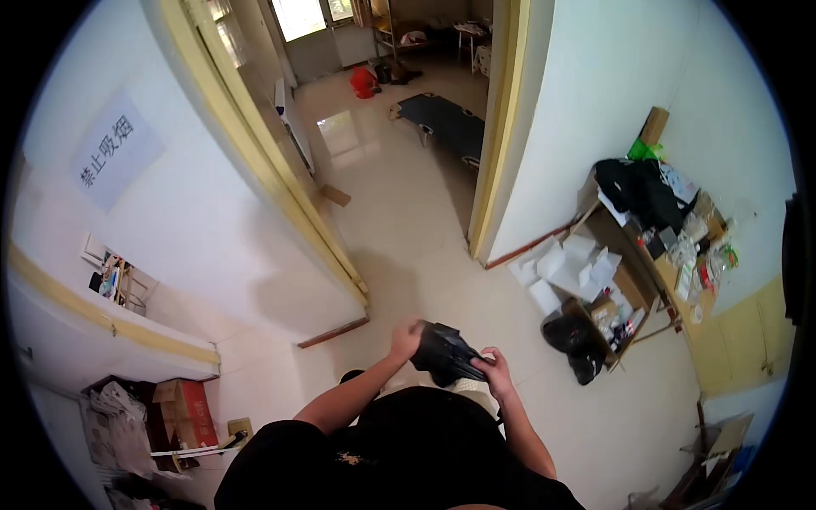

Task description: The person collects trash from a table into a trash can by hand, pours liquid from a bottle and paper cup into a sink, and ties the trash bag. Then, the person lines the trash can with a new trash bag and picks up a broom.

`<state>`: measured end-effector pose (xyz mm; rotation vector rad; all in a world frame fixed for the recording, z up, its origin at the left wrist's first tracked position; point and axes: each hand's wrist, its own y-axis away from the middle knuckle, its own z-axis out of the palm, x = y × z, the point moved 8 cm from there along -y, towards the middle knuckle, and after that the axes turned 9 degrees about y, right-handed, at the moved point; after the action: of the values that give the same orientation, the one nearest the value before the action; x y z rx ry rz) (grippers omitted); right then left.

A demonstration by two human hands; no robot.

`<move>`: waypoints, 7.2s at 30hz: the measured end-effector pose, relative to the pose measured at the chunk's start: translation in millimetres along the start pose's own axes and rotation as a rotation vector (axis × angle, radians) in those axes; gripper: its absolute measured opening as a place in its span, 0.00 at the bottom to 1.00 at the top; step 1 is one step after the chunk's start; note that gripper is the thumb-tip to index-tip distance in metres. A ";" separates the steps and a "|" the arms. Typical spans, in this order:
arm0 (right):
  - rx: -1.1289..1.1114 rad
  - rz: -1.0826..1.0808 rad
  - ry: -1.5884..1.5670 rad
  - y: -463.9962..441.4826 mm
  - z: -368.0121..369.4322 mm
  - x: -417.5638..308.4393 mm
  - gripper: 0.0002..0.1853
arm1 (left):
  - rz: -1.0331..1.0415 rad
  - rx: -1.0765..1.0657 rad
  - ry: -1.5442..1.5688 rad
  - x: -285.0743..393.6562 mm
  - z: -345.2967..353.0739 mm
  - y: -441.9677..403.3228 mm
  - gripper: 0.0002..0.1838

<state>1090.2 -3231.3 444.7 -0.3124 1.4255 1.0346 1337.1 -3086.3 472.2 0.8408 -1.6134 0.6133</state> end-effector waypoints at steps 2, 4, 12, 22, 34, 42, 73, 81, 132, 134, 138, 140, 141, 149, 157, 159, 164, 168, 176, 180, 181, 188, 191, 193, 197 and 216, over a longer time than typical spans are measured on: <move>0.059 -0.121 0.788 -36.4 -19.5 -51.4 0.15 | 0.087 0.176 -0.054 -8.4 -3.5 -33.1 0.14; 0.131 -0.134 0.998 -82.2 -40.3 -76.0 0.16 | 0.046 0.179 -0.139 -10.9 1.9 -69.5 0.17; 0.480 -0.107 0.807 -280.9 -119.7 -73.4 0.22 | -0.164 0.635 0.227 -18.0 -18.6 -176.2 0.17; 0.178 -0.604 1.135 -425.1 -21.9 -177.5 0.46 | -0.146 0.405 0.132 13.3 -40.9 -360.5 0.18; -0.605 -0.664 1.068 -549.4 227.3 -239.9 0.20 | -0.415 0.471 -0.230 11.7 -84.1 -311.8 0.17; -1.036 -0.623 1.142 -556.7 295.5 -138.9 0.19 | -0.921 1.278 0.178 -137.1 -49.9 -65.0 0.17; -2.583 -0.404 0.469 354.6 338.7 -16.5 0.31 | 0.872 2.664 0.386 191.7 181.8 554.8 0.16; -2.581 -1.012 -0.019 315.6 299.9 -94.5 0.27 | -0.186 2.428 -0.672 265.3 156.9 480.3 0.15; -2.571 0.245 0.896 199.6 335.2 78.6 0.24 | 0.080 2.498 0.600 72.3 152.5 462.0 0.16; -2.637 0.077 0.787 216.5 335.9 64.1 0.23 | 0.016 2.489 0.541 82.2 150.8 455.7 0.16; -2.789 0.152 0.719 254.6 292.7 7.8 0.25 | -0.070 2.392 0.529 106.3 145.7 415.4 0.19; -2.909 0.297 0.806 264.8 261.5 -1.0 0.29 | -0.116 2.283 0.485 121.7 138.1 395.5 0.24; -2.999 0.213 0.669 271.3 248.5 -4.2 0.34 | -0.124 2.218 0.439 128.7 135.7 390.1 0.27; -2.880 -0.644 0.720 284.4 250.5 -17.4 0.25 | -0.700 2.015 0.372 192.7 140.0 468.0 0.27; -2.730 -0.745 0.885 198.4 340.4 16.0 0.25 | -0.671 2.368 0.472 -49.7 85.1 640.5 0.50; -2.642 -0.800 0.882 178.9 372.9 32.7 0.29 | -0.210 2.042 0.952 -137.5 51.7 599.7 0.48; -2.331 -0.740 0.891 140.9 459.6 72.4 0.33 | -0.258 1.647 1.223 -180.6 -18.3 530.5 0.17; -2.060 -0.695 0.829 114.4 534.9 69.5 0.33 | -0.579 1.808 0.668 -145.3 -134.9 578.5 0.18; -1.147 -0.770 0.781 24.7 621.8 -4.3 0.23 | -0.073 1.491 0.614 -90.3 -439.4 598.3 0.08; -0.740 -0.690 0.864 -45.2 561.5 52.2 0.16 | -0.145 1.156 0.900 -137.7 -527.6 519.1 0.09; -0.590 -0.591 0.851 -73.8 528.1 86.6 0.14 | -0.231 1.088 0.954 -152.3 -543.0 500.0 0.10; -0.121 0.163 0.107 36.8 422.0 124.5 0.10 | -0.177 0.529 0.641 -160.2 -645.0 356.1 0.11; -0.097 0.145 -0.209 82.2 397.1 129.9 0.13 | -0.163 0.067 0.857 -121.1 -642.9 322.4 0.11; -0.111 0.072 -0.323 98.8 379.7 131.6 0.17 | -0.272 -0.147 0.453 -120.9 -641.0 313.2 0.12; 0.032 0.018 -0.403 152.1 365.1 138.7 0.23 | -0.357 -0.170 -0.070 -170.7 -602.8 305.0 0.16; 0.519 -0.059 -0.804 272.4 285.3 400.1 0.35 | -0.078 -0.202 -0.337 -416.9 -419.1 313.7 0.09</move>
<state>1005.5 -2713.1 244.9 0.4057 0.8829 0.5909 1375.5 -2492.1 166.7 0.8841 -1.8995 0.2557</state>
